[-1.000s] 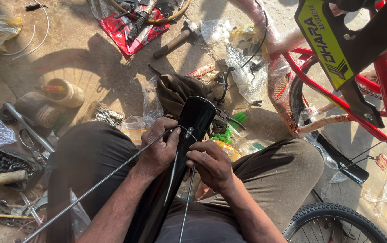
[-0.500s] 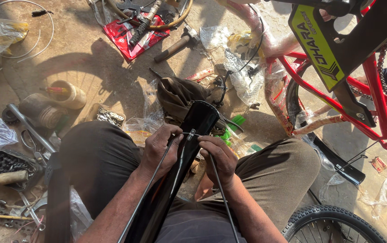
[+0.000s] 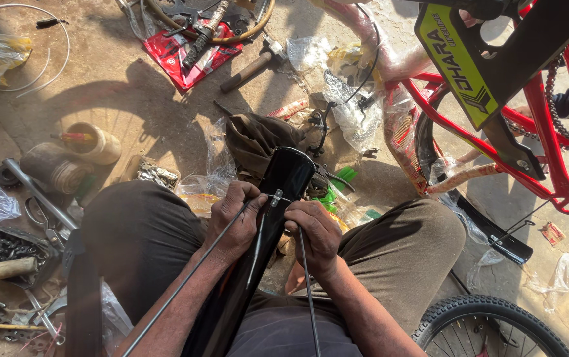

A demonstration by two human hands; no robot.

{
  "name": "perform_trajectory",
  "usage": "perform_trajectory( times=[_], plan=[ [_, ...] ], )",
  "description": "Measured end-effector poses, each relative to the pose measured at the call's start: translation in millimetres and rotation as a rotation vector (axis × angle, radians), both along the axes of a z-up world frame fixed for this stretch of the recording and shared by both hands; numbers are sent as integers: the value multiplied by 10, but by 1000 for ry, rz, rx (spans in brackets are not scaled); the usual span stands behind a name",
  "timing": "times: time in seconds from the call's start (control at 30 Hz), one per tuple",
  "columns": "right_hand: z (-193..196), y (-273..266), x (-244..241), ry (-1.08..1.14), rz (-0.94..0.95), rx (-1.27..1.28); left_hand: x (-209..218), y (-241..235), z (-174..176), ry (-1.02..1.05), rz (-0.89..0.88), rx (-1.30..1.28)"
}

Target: The person sits on the ground and works on a bicycle's rear mudguard and frame. They thread a cable through the mudguard, use a screwdriver to tighten a screw, and then use pliers to adjust a cable near the chainstay.

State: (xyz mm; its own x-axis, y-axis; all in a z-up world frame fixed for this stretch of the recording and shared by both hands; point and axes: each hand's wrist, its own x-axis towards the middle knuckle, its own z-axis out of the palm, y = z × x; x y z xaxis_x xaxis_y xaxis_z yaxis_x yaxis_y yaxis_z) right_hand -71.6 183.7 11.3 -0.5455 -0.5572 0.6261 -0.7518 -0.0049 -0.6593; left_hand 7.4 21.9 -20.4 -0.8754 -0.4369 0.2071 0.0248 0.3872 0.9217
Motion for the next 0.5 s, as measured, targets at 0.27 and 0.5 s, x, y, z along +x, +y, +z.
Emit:
perform_trajectory(
  times=[0.27,0.5],
  plan=[
    [11,5,-4,-16,5,6,-30,36,-15,-50,12,62],
    [67,-19,38,169,42,78,-37,-8,17,-83,52,73]
  ],
)
